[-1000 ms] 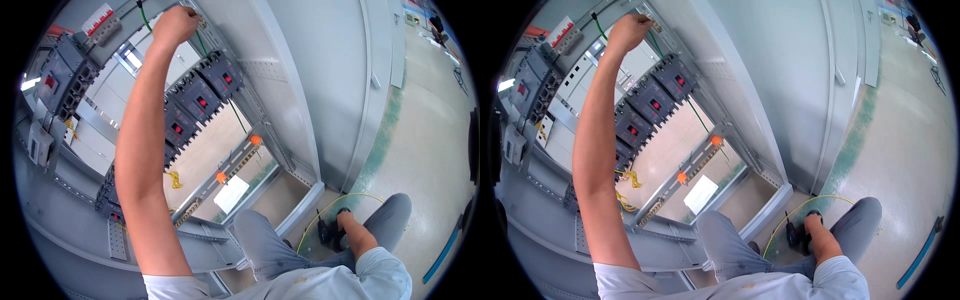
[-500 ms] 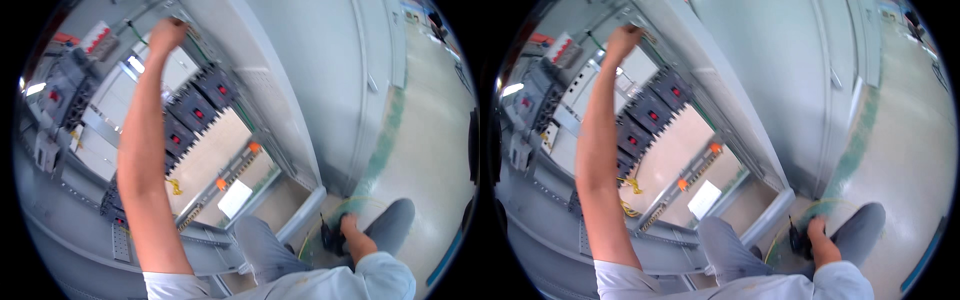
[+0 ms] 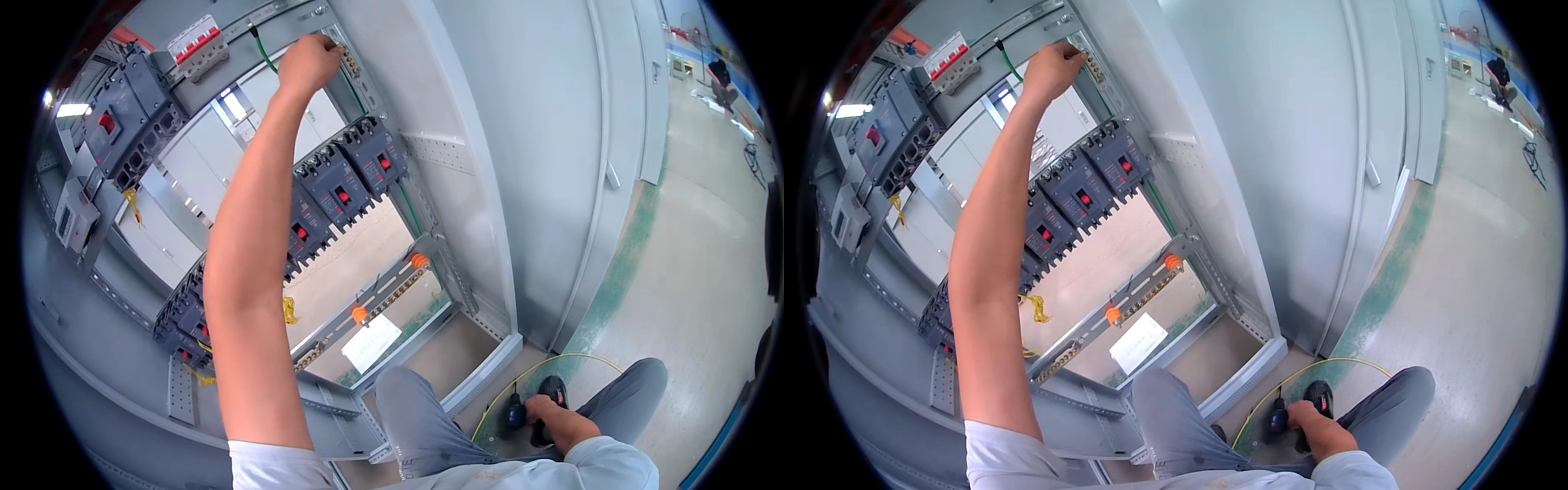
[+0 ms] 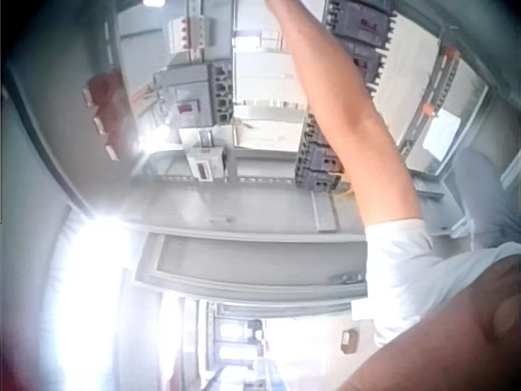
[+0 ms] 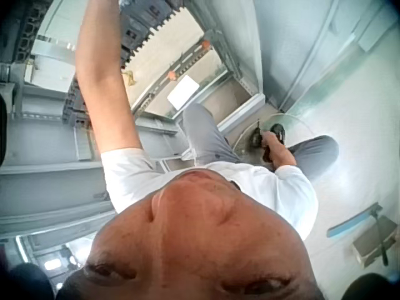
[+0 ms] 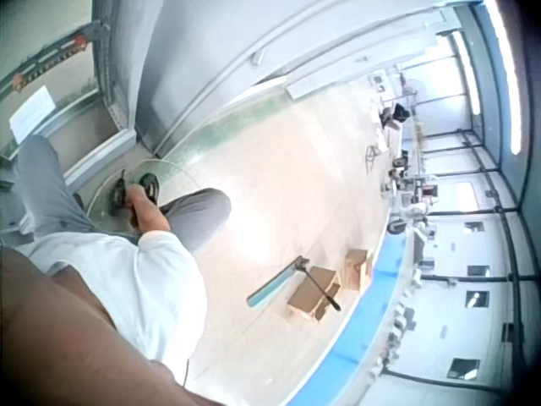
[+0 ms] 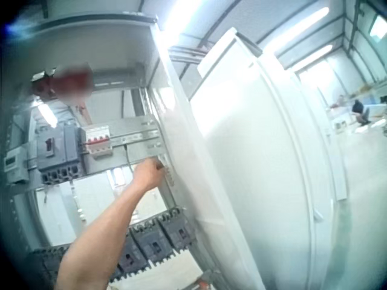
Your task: The person strips and prepares green and yellow wires, then connects them to terminals inside an electrical panel using a cordless drill. The person routes the wires through the panel and secures connections at multiple points.
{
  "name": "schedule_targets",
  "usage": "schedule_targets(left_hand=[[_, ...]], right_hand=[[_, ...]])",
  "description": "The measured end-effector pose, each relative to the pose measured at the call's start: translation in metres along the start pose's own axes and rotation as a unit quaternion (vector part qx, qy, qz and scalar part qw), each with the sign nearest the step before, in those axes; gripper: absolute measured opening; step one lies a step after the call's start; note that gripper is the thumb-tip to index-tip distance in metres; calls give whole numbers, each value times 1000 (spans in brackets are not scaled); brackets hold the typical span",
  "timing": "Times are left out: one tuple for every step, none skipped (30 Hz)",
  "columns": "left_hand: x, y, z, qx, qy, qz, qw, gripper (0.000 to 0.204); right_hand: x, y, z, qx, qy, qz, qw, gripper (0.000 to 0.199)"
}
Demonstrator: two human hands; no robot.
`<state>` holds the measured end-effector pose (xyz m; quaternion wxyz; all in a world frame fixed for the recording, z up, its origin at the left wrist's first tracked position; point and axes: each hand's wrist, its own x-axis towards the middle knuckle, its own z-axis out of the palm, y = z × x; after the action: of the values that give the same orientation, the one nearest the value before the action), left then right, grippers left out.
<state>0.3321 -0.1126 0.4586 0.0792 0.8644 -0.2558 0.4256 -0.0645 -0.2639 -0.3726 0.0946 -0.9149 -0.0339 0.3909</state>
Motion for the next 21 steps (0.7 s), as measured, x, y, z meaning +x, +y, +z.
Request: schedule_targets(left_hand=[[-1, 5, 0, -10, -1, -7, 1000, 35], [0, 12, -1, -21, -2, -14, 1000, 34], [4, 24, 1, -41, 1, -9, 999, 33], [6, 32, 1, -55, 2, -6, 998, 33], [-4, 18, -1, -33, -8, -18, 999, 33], [-8, 7, -4, -20, -4, -11, 1000, 33], [-8, 5, -3, -19, 4, 0, 1000, 34], [-6, 3, -2, -19, 14, 12, 1000, 35], [-5, 3, -3, -24, 21, 9, 999, 35], [-4, 4, -2, -29, 26, 8, 999, 34], [-4, 6, 0, -33, 27, 7, 999, 34], [-7, 7, 3, -38, 27, 7, 999, 33], [-10, 10, 4, -40, 28, 9, 999, 33], [-10, 16, 8, -52, 31, 12, 998, 32], [-11, 17, 8, -56, 37, 12, 998, 32], [-13, 15, 8, -48, 40, 13, 998, 32], [-15, 12, 7, -43, 43, 14, 998, 31], [-14, 8, 6, -42, 42, 13, 998, 30], [-16, 4, 6, -40, 42, 14, 998, 30], [-14, 8, 6, -45, 45, 19, 998, 30], [-14, 8, 6, -43, 47, 24, 998, 29]], right_hand=[[-1, 9, -15, 85, -48, -15, 995, 48], [1, 18, -35, 172, -94, -30, 980, 52], [-2, 35, -46, 264, -132, -38, 955, 56], [-10, 50, -51, 327, -118, -24, 937, 65], [-41, 28, -92, 350, -122, -45, 928, 65], [-81, 15, -131, 366, -97, -66, 923, 60], [-122, 10, -164, 387, -64, -77, 917, 57], [-163, 6, -191, 444, -17, -94, 891, 47], [-200, 2, -216, 498, 32, -112, 859, 38], [-233, -1, -241, 509, 97, -150, 842, 33], [-265, -6, -264, 519, 158, -187, 819, 29], [-309, -24, -293, 549, 207, -216, 780, 26], [-339, -40, -320, 577, 255, -247, 735, 24], [-349, -45, -337, 555, 331, -316, 695, 22], [-359, -53, -356, 521, 400, -384, 649, 20], [-371, -71, -381, 525, 444, -387, 614, 22], [-383, -91, -411, 528, 489, -386, 577, 25], [-387, -106, -441, 533, 506, -410, 540, 24], [-389, -119, -470, 540, 522, -431, 500, 23], [-394, -129, -497, 543, 522, -456, 474, 24], [-394, -137, -522, 548, 517, -484, 445, 25]])
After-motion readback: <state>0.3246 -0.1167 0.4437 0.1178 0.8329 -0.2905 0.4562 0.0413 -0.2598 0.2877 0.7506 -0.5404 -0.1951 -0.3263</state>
